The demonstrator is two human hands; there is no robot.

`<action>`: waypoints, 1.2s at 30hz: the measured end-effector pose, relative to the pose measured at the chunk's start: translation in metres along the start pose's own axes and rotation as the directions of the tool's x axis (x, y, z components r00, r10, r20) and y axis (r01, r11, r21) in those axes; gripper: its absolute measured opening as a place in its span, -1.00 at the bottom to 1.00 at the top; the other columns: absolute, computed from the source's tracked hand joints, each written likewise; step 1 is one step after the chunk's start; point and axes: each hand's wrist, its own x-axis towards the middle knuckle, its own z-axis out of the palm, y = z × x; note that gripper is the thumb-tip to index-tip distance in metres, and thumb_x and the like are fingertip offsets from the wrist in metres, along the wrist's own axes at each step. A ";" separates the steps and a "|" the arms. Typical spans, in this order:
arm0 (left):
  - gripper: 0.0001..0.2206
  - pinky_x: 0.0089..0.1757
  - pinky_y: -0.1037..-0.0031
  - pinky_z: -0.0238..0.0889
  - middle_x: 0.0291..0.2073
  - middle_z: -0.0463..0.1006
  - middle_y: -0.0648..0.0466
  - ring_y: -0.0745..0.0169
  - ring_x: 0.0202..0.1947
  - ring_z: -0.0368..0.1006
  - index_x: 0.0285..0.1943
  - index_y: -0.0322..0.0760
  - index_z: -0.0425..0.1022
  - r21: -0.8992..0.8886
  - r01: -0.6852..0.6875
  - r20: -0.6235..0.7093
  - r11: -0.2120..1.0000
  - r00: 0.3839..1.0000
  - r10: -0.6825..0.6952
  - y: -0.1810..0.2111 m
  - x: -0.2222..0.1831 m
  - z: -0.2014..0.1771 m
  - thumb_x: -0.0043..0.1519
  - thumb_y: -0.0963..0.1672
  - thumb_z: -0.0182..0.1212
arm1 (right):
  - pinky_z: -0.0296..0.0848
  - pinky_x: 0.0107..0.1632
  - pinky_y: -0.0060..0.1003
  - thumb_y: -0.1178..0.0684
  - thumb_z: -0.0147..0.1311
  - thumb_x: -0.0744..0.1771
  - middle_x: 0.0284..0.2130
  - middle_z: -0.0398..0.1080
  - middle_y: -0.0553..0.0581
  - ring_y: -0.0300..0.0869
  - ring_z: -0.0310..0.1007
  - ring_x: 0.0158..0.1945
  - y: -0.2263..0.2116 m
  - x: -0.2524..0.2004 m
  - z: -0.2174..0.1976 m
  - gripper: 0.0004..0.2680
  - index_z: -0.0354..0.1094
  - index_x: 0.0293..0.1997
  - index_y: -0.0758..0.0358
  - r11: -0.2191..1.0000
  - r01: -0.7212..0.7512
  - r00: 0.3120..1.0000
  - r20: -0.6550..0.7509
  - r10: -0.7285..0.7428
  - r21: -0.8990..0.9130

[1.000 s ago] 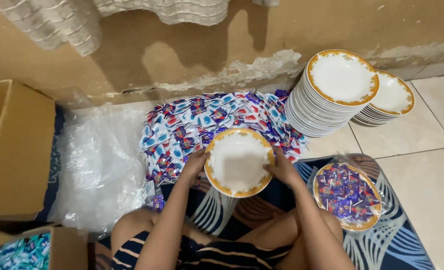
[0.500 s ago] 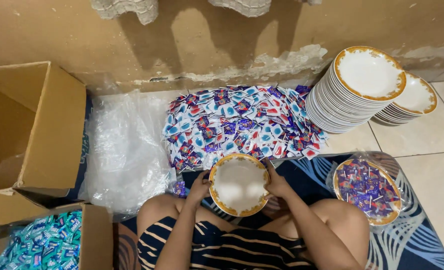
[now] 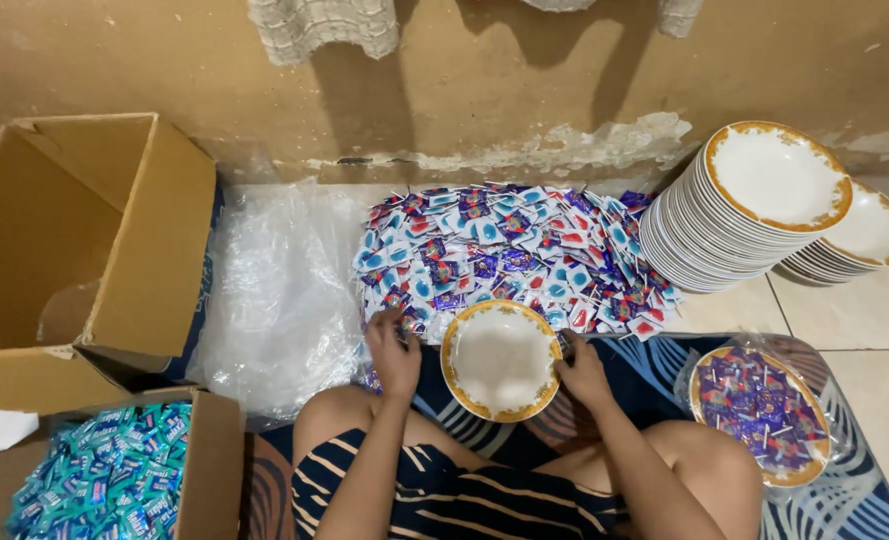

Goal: Packing ceramic plates into plastic bags and filling them with small sachets

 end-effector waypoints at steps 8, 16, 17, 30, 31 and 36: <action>-0.06 0.12 -0.70 -0.40 0.59 -0.55 0.05 -0.62 0.49 -0.46 0.53 0.63 -0.09 0.461 0.291 0.203 0.838 0.885 -0.419 -0.016 0.056 -0.082 0.03 -0.03 0.48 | 0.42 0.25 0.06 -0.01 0.16 0.29 0.12 0.27 0.37 0.33 0.39 0.20 0.008 0.000 0.002 -0.52 0.16 0.39 -0.10 1.000 0.001 0.998 -0.067 -0.002 -0.010; -0.42 0.17 -0.63 -0.22 0.61 -0.29 0.19 -0.51 0.50 -0.22 0.51 0.45 0.09 0.543 0.071 0.381 0.837 0.867 -0.321 -0.032 0.041 -0.058 0.34 -0.15 0.04 | 0.42 0.25 0.03 -0.02 0.19 0.28 0.11 0.29 0.37 0.31 0.41 0.19 0.010 -0.006 -0.001 -0.56 0.25 0.35 -0.05 0.997 0.018 0.998 -0.057 -0.022 -0.081; -0.40 0.19 -0.60 -0.24 0.59 -0.17 0.18 -0.40 0.50 -0.17 0.48 0.38 0.15 0.505 -0.076 0.449 0.860 0.874 -0.186 -0.016 0.038 -0.063 0.30 -0.23 -0.01 | 0.43 0.24 0.02 -0.04 0.19 0.28 0.11 0.29 0.36 0.30 0.41 0.20 0.014 0.000 0.001 -0.58 0.28 0.32 -0.07 0.997 0.023 0.997 -0.065 -0.028 -0.079; -0.30 0.29 -0.43 -0.34 0.55 -0.03 0.37 0.17 0.56 -0.26 0.55 0.53 -0.20 0.178 -0.881 0.908 0.438 0.318 0.271 0.059 0.000 -0.033 0.36 -0.14 0.08 | 0.40 0.13 0.07 -0.10 -0.02 0.39 0.20 0.21 0.41 0.23 0.38 0.18 -0.087 -0.043 -0.069 -0.46 -0.25 0.57 -0.11 0.423 0.017 1.000 -0.007 -0.026 0.906; -0.30 0.29 -0.43 -0.34 0.55 -0.03 0.37 0.17 0.56 -0.26 0.55 0.53 -0.20 0.178 -0.881 0.908 0.438 0.319 0.272 0.058 0.004 -0.030 0.36 -0.14 0.08 | 0.40 0.13 0.07 -0.10 -0.02 0.39 0.20 0.21 0.41 0.23 0.38 0.18 -0.078 -0.037 -0.064 -0.46 -0.25 0.57 -0.11 0.422 0.018 1.000 -0.007 -0.027 0.906; -0.46 0.14 -0.35 0.07 0.47 0.04 0.00 -0.13 0.49 -0.13 0.36 0.28 0.33 0.461 -0.362 0.414 0.810 0.895 0.165 0.028 0.011 -0.007 0.16 -0.09 0.30 | 0.45 -0.08 -0.21 0.08 0.29 0.20 -0.16 0.51 0.24 -0.06 0.47 -0.12 -0.021 0.002 -0.025 -0.67 0.54 0.06 -0.14 0.841 0.112 0.953 -0.298 0.061 0.530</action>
